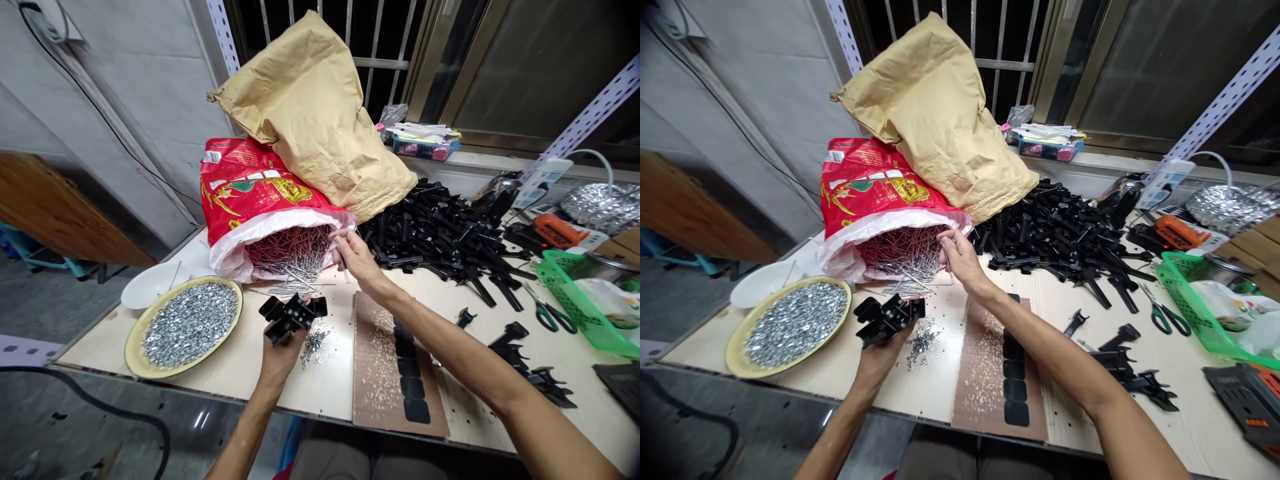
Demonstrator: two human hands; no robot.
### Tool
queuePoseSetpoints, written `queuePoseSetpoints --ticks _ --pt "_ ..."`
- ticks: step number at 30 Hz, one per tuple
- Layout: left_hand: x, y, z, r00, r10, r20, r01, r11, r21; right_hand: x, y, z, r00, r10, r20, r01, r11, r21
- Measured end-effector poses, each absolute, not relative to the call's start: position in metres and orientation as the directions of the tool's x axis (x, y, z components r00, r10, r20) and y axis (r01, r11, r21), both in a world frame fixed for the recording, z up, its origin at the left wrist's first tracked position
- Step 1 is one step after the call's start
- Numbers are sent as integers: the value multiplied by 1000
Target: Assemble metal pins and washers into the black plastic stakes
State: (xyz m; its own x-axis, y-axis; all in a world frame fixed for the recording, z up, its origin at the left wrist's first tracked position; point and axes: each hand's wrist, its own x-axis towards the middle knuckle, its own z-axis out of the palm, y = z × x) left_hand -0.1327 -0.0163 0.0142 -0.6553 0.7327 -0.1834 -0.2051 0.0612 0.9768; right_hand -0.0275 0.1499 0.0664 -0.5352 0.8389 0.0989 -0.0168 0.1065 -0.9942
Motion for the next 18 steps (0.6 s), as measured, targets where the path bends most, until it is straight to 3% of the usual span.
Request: queuePoseSetpoints --ticks 2,4,7,9,11,14,18 --pt "-135 -14 19 -700 693 -172 -118 125 985 -10 139 80 -676 712 -192 153 -120 -981" --pt "-136 -12 23 -702 696 -154 -64 154 986 6 131 91 -761 554 -338 309 -149 -939" --pt "-136 -8 25 -641 758 -122 -55 113 992 20 127 109 -848 497 -182 296 161 -941" --pt "-134 -5 24 -612 779 -136 -65 122 990 21 130 122 -890 451 -70 277 412 -868" --pt "-132 -3 23 -593 788 -165 -56 164 985 18 133 135 -929 362 -74 287 582 -761" --pt "-130 -2 24 -586 793 -167 16 217 976 10 134 150 -951 273 -146 301 708 -638" --pt "-129 -6 29 -583 804 -120 115 229 967 1 127 161 -932 298 -205 361 787 -501"
